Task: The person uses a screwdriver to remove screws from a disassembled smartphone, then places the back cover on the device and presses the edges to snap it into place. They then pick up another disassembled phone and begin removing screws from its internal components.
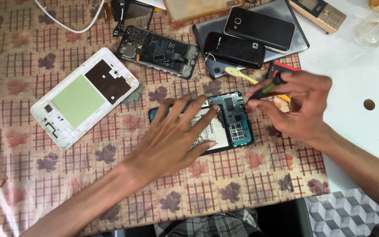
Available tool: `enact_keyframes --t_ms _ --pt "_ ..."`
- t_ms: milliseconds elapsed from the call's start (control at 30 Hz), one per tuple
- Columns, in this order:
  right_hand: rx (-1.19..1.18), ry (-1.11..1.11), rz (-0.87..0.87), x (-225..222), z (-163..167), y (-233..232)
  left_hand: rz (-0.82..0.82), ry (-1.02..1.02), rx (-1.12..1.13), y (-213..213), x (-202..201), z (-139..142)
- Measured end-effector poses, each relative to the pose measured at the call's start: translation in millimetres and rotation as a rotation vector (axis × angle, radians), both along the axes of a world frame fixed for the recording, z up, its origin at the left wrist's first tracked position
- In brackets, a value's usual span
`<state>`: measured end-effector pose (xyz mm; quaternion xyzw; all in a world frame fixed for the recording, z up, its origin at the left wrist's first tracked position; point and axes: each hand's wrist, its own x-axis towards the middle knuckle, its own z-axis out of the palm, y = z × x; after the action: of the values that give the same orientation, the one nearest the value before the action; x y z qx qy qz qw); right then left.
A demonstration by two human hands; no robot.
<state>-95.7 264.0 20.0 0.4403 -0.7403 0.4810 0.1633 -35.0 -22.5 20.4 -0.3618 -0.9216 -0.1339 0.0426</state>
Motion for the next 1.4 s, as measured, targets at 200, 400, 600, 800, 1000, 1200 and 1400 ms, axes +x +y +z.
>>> enact_keyframes --t_ms 200,400,600,800,1000,1200,1400 --pt "0.259 -0.085 -0.228 -2.6 11.1 -5.2 -0.017 -0.001 -0.022 -1.2 3.7 -8.1" --pt "0.523 -0.245 -0.402 -7.8 7.0 -14.4 -0.033 0.079 -0.031 -1.8 4.0 -8.8" --pt "0.512 0.04 -0.395 -8.2 3.6 -18.2 -0.035 0.163 -0.068 -0.9 4.7 -7.8" --pt "0.506 0.193 -0.067 -15.9 -9.5 -37.8 0.017 0.244 -0.18 4.2 12.8 -1.8" --pt "0.581 0.281 0.059 -26.8 -17.2 -47.1 -0.024 0.317 -0.253 5.4 21.0 -1.3" --pt "0.708 0.456 0.056 -31.3 -14.7 -45.9 -0.011 0.217 -0.082 9.2 10.2 -13.9" --pt "0.821 0.7 0.061 -30.1 -14.9 -49.6 -0.018 0.216 -0.112 10.1 7.4 -18.3"
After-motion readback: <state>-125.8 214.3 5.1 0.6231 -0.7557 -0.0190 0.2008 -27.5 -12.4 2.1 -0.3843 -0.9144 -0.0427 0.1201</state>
